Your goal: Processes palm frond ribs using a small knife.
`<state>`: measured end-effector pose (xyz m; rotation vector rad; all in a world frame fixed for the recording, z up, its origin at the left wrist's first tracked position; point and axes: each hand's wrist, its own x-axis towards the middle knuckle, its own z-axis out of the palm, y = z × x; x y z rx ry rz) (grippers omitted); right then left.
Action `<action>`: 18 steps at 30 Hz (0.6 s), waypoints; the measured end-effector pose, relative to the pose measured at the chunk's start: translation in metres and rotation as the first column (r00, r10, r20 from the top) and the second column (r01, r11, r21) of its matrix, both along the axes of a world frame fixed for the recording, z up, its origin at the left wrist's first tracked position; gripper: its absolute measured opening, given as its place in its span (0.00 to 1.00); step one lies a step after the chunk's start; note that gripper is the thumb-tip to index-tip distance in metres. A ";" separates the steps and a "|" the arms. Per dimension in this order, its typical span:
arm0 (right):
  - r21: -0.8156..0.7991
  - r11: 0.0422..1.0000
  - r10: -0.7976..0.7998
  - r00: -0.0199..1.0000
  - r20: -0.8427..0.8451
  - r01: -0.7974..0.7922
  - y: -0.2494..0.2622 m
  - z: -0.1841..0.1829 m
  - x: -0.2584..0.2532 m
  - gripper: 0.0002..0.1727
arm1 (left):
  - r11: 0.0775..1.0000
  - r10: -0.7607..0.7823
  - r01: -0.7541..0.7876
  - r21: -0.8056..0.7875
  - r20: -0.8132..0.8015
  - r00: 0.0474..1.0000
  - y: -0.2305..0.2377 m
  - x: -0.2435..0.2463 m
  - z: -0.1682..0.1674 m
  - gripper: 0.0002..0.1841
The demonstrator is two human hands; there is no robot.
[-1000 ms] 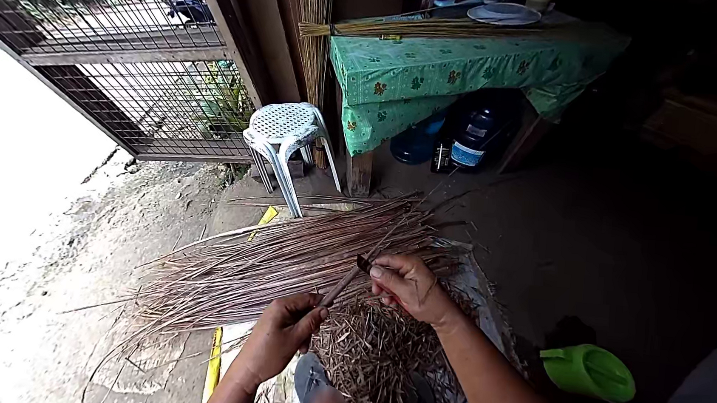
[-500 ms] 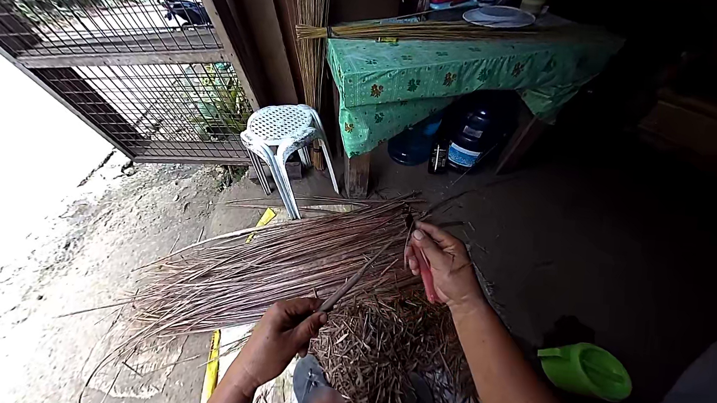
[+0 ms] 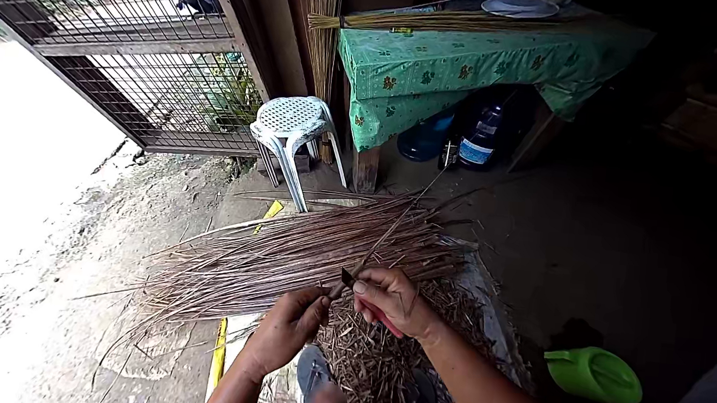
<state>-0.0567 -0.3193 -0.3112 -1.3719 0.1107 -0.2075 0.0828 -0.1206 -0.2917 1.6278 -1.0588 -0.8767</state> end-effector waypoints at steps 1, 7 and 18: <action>-0.034 0.999 0.007 1.000 0.009 -0.007 0.002 -0.001 0.000 0.12 | 1.000 -0.007 0.007 -0.003 -0.014 1.000 0.000 0.000 0.001 0.18; -0.196 0.977 -0.056 0.991 0.120 0.079 -0.004 -0.003 -0.001 0.13 | 0.999 -0.028 0.026 -0.035 -0.054 0.998 0.000 0.000 0.003 0.18; -0.159 0.875 -0.434 0.887 0.157 0.456 -0.055 0.006 -0.008 0.13 | 1.000 -0.025 0.025 -0.006 -0.061 0.998 0.005 0.000 0.002 0.16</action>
